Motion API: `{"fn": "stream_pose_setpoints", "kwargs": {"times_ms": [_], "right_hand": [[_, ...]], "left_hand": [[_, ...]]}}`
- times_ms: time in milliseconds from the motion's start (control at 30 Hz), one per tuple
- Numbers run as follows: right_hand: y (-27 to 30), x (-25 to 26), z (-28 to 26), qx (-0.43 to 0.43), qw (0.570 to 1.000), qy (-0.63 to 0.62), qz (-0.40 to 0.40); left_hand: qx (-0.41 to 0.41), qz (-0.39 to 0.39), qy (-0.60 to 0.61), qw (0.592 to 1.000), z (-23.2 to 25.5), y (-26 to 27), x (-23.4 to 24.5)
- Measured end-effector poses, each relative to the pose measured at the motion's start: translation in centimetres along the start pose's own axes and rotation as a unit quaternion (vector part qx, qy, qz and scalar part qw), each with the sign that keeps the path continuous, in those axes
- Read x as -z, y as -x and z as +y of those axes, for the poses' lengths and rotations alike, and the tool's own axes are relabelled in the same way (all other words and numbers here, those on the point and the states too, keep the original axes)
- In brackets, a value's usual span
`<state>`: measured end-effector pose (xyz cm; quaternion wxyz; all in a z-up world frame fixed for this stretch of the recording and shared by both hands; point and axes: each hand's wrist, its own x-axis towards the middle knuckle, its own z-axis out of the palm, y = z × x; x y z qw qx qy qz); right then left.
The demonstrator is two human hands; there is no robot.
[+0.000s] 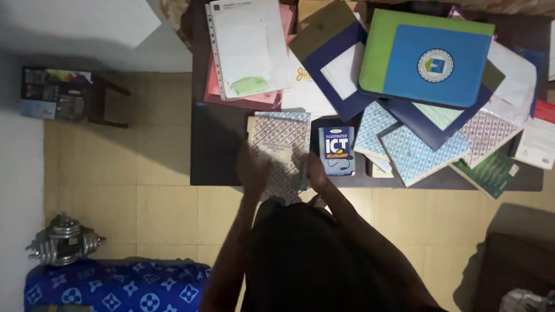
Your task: The person organizes books and files on a table by picking them up, flipping them over, and placing them into separate stacks. The person handles hardcover books, softcover books, and document folders, moving them from one side of the table to another.
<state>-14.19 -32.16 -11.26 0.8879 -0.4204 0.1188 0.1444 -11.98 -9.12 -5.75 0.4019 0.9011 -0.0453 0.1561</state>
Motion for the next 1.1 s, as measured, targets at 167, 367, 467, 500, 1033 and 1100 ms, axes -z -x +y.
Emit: {"fn": "stream_pose_setpoints", "kwargs": {"times_ms": [167, 367, 467, 500, 1033, 1100], "right_hand": [[1.7, -4.4, -4.8, 0.030, 0.987, 0.156, 0.000], [2.3, -4.2, -8.8, 0.044, 0.988, 0.147, -0.013], [1.3, -1.9, -6.9, 0.069, 0.981, 0.178, -0.036], [1.2, -1.0, -5.7, 0.067, 0.967, 0.243, -0.036], [5.6, -5.1, -10.7, -0.046, 0.967, 0.197, 0.157], [6.5, -4.7, -11.2, 0.106, 0.915, 0.342, 0.185]], "left_hand": [[0.316, -0.101, 0.351, 0.876, 0.3, -2.3, 1.4], [0.217, -0.073, 0.391, 0.892, 1.2, -3.1, 2.8], [0.149, -0.069, 0.411, 0.897, -0.8, -2.2, 0.7], [0.073, -0.072, 0.308, 0.946, -1.8, -1.6, 0.2], [0.267, -0.181, 0.441, 0.838, 4.8, -4.7, -0.5], [0.295, -0.210, 0.473, 0.803, 6.1, -4.2, -1.2]]}}
